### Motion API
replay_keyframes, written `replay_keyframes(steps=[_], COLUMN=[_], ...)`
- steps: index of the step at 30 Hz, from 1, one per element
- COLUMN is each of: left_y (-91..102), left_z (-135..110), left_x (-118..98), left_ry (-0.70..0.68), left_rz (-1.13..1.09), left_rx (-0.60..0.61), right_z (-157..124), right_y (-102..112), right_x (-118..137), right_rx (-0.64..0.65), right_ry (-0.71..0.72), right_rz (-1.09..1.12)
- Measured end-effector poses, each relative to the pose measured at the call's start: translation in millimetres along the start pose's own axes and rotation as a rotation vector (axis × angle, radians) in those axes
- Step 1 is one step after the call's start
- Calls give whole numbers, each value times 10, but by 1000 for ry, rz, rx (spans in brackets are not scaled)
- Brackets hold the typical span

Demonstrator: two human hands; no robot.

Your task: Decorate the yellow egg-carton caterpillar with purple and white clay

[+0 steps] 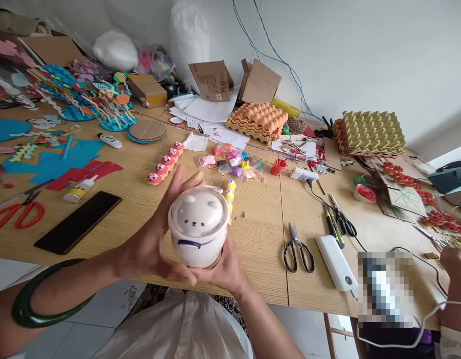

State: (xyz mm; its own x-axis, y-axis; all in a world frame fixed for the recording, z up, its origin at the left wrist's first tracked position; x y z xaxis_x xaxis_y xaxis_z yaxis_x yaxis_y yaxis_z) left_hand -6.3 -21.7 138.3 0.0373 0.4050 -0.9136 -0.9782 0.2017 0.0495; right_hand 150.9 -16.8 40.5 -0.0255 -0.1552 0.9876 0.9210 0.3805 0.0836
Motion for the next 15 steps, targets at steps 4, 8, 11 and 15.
replay_keyframes(steps=[4, 8, 11, 15], left_y=[27, 26, 6, -33], left_z=[6, 2, -18, -2], left_x=[-35, -6, -35, -78], left_ry=[-22, 74, 157, 198], left_rz=[-153, -198, -240, -293], left_rx=[-4, 20, 11, -62], right_z=[-88, -144, -181, -210], right_y=[-37, -83, -91, -76], right_x=[109, 164, 168, 189], right_rx=[80, 112, 108, 74], right_ry=[-18, -55, -73, -77], right_rz=[66, 145, 139, 123])
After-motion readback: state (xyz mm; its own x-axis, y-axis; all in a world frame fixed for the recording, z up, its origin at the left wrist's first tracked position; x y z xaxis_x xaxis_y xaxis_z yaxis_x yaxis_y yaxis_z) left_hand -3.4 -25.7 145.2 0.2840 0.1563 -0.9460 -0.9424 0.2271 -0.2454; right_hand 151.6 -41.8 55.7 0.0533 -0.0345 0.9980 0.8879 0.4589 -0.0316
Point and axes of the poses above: each hand's wrist, its own z-axis towards the middle knuckle, its own y-axis out of the back of the hand, x = y × z, the point moved 5 cm from there along z, towards the middle knuckle, and after that the axes turned 2 degrees about -y, right-handed, at the moved point
